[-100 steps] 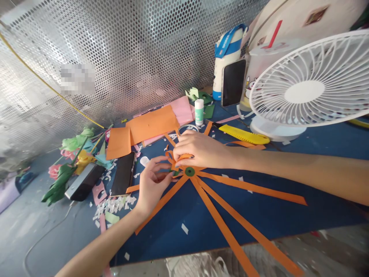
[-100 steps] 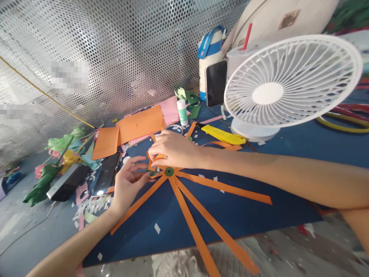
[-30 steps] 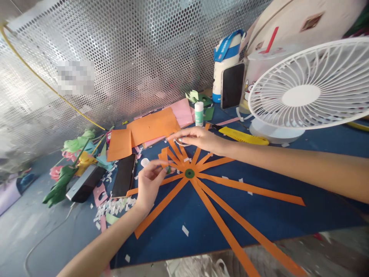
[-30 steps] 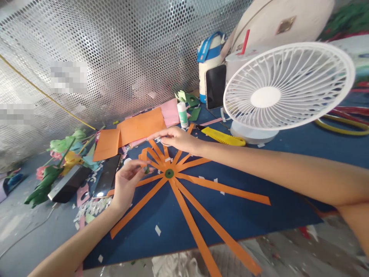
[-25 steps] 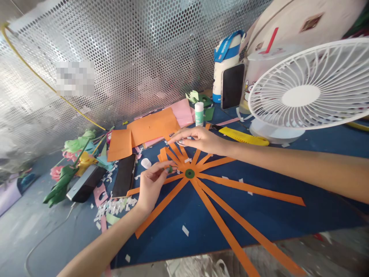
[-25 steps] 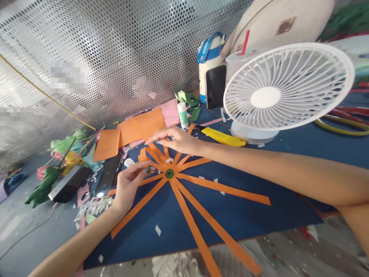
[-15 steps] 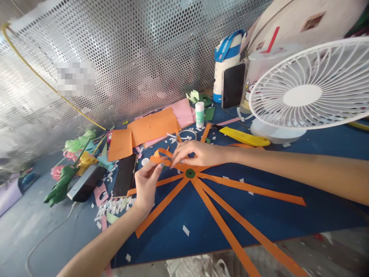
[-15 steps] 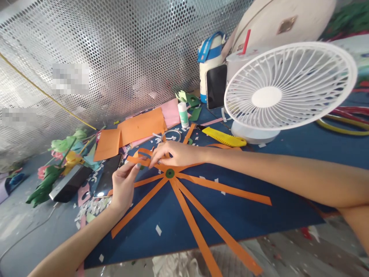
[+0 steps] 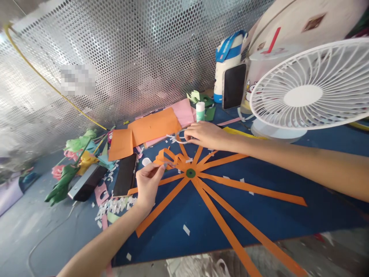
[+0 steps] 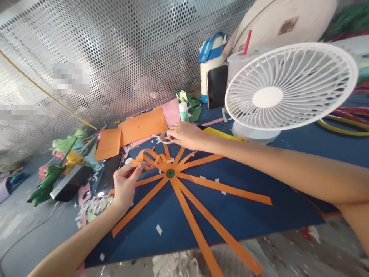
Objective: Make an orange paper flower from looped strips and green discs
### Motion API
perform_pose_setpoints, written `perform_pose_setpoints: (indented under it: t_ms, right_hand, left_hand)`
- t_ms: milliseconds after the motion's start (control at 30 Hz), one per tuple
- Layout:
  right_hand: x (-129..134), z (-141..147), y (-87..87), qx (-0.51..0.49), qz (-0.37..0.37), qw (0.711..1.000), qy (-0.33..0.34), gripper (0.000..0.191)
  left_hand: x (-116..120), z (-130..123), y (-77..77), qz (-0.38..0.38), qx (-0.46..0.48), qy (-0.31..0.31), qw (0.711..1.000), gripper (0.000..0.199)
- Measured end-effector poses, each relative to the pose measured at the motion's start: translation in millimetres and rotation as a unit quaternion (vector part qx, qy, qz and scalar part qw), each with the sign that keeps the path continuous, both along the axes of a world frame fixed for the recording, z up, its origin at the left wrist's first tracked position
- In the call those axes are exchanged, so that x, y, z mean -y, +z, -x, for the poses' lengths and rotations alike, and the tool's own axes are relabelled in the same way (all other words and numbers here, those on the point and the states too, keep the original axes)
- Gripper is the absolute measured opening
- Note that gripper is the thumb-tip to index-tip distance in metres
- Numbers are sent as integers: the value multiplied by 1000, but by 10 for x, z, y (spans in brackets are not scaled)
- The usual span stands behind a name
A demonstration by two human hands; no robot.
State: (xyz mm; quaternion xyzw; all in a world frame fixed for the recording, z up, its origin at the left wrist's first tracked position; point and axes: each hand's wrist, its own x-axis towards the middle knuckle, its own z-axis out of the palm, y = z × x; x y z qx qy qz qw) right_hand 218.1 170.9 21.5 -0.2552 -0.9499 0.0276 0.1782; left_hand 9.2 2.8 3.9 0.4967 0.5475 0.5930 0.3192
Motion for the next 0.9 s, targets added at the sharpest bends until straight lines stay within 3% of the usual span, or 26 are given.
perform_pose_setpoints:
  t_ms: [100,200,300,400,900]
  right_hand:
    - [102,33,60,-83,22,996,-34,10]
    - [307,80,125,-172,92,981,-4,8]
    - [548,144,150,-181,179,966,42,8]
    - [710,207,124,-169,199,963,64,7]
    - [687,252,-1,-144,25,984,99,10]
  left_hand:
    - [-11,12,-22,-2,-3,14,1000,17]
    - [-21,11,-30,-14,7,9,1000,13]
    - [-22,0,-21,-17,9,0,1000,14]
    - [-18,-11,-7,-13,-1,-15,1000,15]
    - [-24,-22,-30,-2,11,-30,999,11]
